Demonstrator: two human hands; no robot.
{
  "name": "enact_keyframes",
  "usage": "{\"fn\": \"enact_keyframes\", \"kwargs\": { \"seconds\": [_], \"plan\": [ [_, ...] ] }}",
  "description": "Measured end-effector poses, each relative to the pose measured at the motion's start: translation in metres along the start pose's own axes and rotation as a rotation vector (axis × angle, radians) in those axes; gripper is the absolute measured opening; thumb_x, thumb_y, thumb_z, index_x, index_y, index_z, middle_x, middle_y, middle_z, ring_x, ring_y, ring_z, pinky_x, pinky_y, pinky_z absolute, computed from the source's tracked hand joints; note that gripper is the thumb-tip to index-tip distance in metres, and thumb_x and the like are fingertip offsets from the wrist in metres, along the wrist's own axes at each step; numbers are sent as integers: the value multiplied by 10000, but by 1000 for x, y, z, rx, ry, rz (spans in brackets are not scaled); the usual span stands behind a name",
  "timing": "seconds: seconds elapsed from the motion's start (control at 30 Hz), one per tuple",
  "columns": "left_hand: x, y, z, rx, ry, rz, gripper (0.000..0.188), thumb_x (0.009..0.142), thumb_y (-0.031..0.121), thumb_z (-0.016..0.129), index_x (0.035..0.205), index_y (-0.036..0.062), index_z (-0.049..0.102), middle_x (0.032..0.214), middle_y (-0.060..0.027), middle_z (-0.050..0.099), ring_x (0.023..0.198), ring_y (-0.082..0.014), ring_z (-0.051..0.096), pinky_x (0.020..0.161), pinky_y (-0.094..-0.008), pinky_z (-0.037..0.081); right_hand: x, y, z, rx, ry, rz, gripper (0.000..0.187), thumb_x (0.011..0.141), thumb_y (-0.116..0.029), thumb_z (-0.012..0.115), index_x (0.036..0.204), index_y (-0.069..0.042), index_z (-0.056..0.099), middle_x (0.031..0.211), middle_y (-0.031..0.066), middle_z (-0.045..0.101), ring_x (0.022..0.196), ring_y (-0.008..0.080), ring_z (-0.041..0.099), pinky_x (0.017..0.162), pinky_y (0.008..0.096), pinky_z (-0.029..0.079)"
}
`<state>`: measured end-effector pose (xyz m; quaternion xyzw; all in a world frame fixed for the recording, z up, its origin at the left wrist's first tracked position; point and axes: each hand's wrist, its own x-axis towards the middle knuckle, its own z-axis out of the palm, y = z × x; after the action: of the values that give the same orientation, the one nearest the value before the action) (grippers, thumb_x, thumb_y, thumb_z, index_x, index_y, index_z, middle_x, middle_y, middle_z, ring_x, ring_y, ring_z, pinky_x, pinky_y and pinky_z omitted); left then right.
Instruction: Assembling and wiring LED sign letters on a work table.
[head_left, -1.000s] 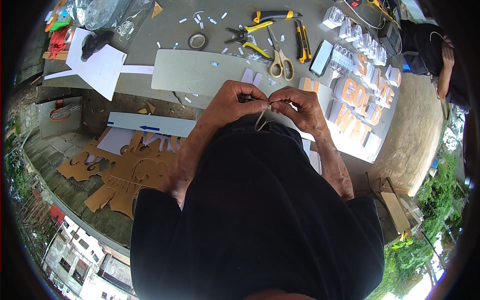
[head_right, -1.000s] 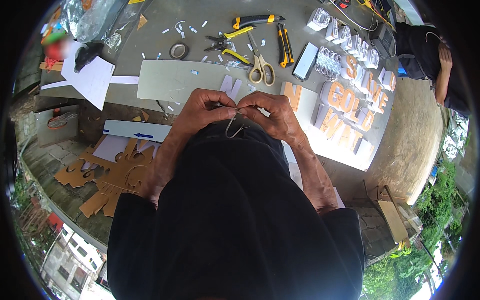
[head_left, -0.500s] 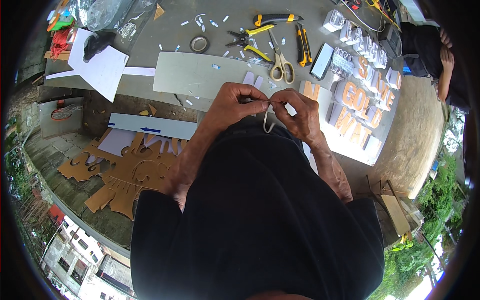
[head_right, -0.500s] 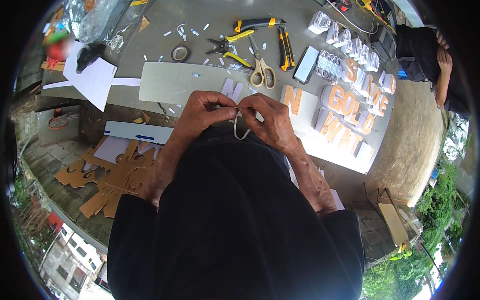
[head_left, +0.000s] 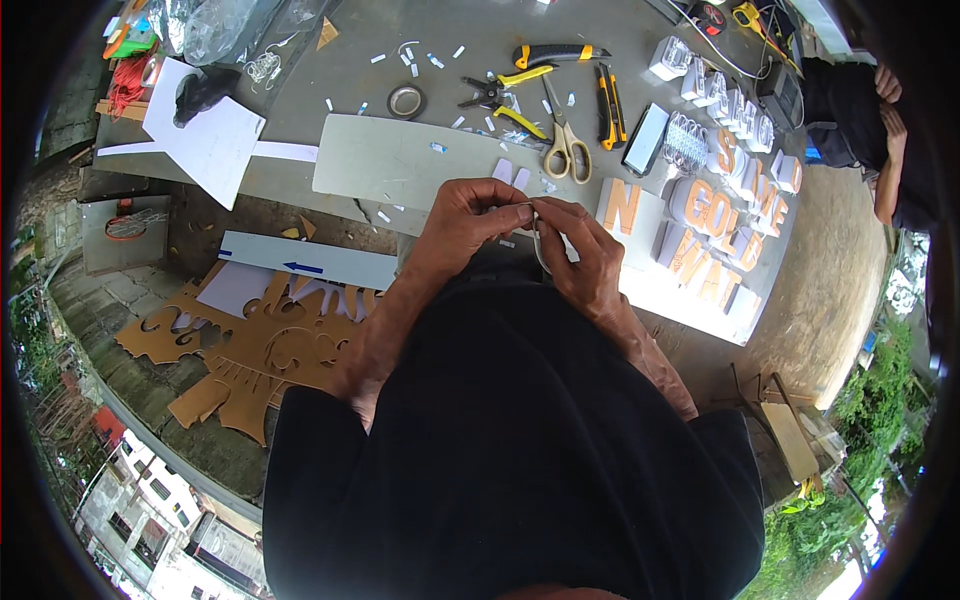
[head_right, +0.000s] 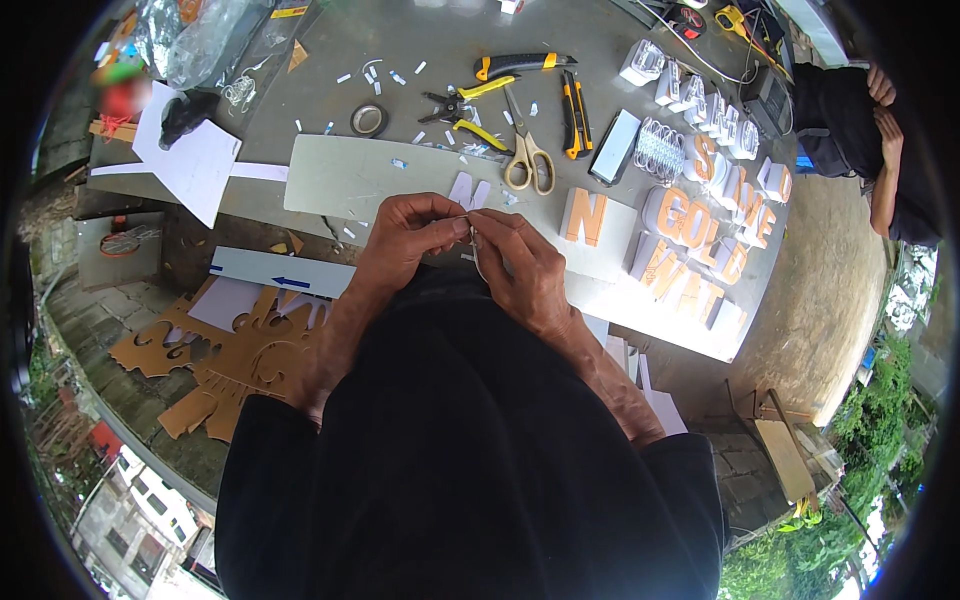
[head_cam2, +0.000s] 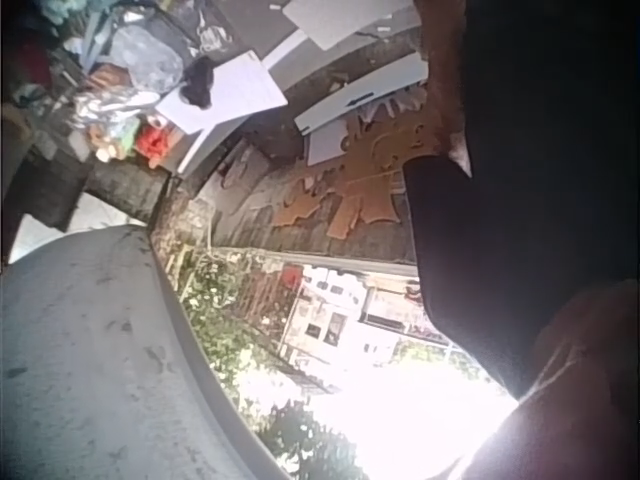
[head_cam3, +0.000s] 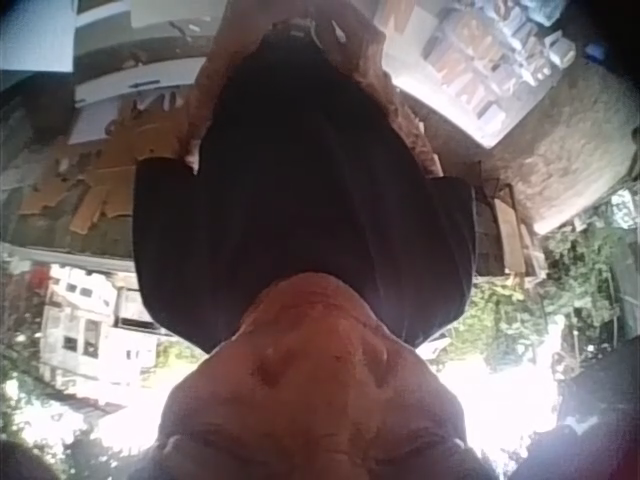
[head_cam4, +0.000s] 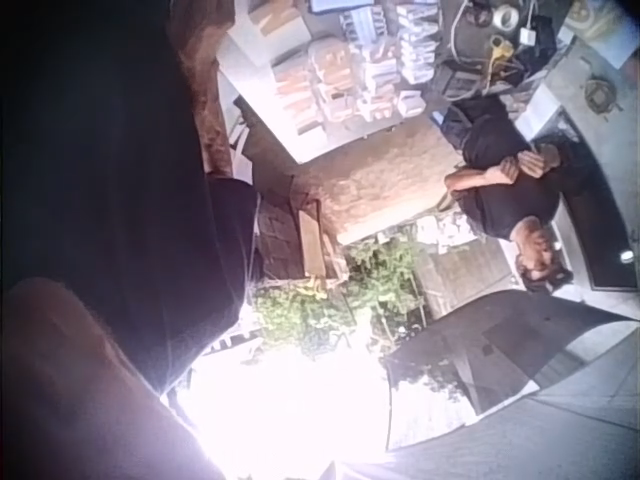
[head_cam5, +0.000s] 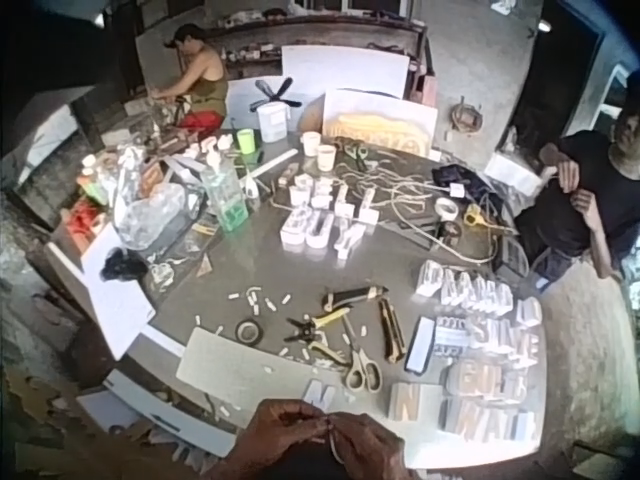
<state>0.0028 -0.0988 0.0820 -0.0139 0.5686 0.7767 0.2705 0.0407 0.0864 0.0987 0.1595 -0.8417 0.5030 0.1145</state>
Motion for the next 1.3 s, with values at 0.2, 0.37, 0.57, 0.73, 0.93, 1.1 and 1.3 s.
{"fn": "enact_keyframes", "kwargs": {
  "seconds": [0.2, 0.37, 0.57, 0.73, 0.93, 1.1, 1.3],
  "plan": [
    [0, -11, -1, -96, 45, 20, 135, 911, 94, 729, 983, -19, 743, 837, -44, 725, 686, -65, 588, 617, -214, 467, -2, 1, 4, -74, -42, -50, 358, 853, 91, 677, 1201, 16, 644, 1107, 195, 684, 945, 335, 712, 780, 389, 594],
    [4, -18, -3, -129, 49, -3, 156, 934, 103, 704, 1017, -23, 741, 867, -69, 735, 710, -98, 609, 637, -247, 482, 3, 6, 0, 24, -101, 87, 282, 887, 28, 680, 1169, 13, 674, 1084, 188, 704, 918, 288, 724, 762, 361, 589],
    [7, -11, -3, -178, 27, -60, 205, 952, 146, 675, 1063, -8, 751, 894, -69, 747, 757, -113, 648, 647, -267, 514, 15, 10, -5, 76, -79, 216, 191, 890, -19, 722, 1079, 3, 703, 970, 134, 734, 808, 209, 733, 685, 319, 577],
    [6, -12, -2, -163, 73, -123, 198, 949, 152, 675, 1063, 14, 759, 925, -64, 748, 823, -117, 669, 669, -271, 528, 13, 15, -1, -8, -75, 161, 165, 886, -11, 723, 1051, -3, 705, 933, 128, 723, 774, 222, 728, 634, 314, 571],
    [4, -17, -3, -94, 103, -162, 179, 948, 152, 687, 1062, 31, 755, 948, -47, 738, 879, -128, 667, 720, -285, 537, 7, 12, 3, -25, -95, 189, 164, 879, -15, 727, 1042, -9, 705, 959, 129, 715, 758, 235, 725, 604, 331, 564],
    [2, -17, -4, -50, 110, -232, 170, 935, 149, 701, 1034, 25, 764, 930, -33, 736, 870, -102, 658, 698, -277, 541, -1, 26, 7, -72, -127, 112, 207, 844, -6, 731, 1047, -20, 697, 966, 129, 696, 791, 297, 708, 666, 376, 571],
    [4, -20, -3, 276, 214, -193, 199, 850, 170, 773, 944, -6, 778, 819, -52, 747, 762, -103, 668, 691, -263, 543, -1, 37, 11, -230, -150, -44, 168, 812, 3, 716, 973, -39, 689, 889, 104, 655, 811, 303, 674, 676, 398, 559]
  ]
}}
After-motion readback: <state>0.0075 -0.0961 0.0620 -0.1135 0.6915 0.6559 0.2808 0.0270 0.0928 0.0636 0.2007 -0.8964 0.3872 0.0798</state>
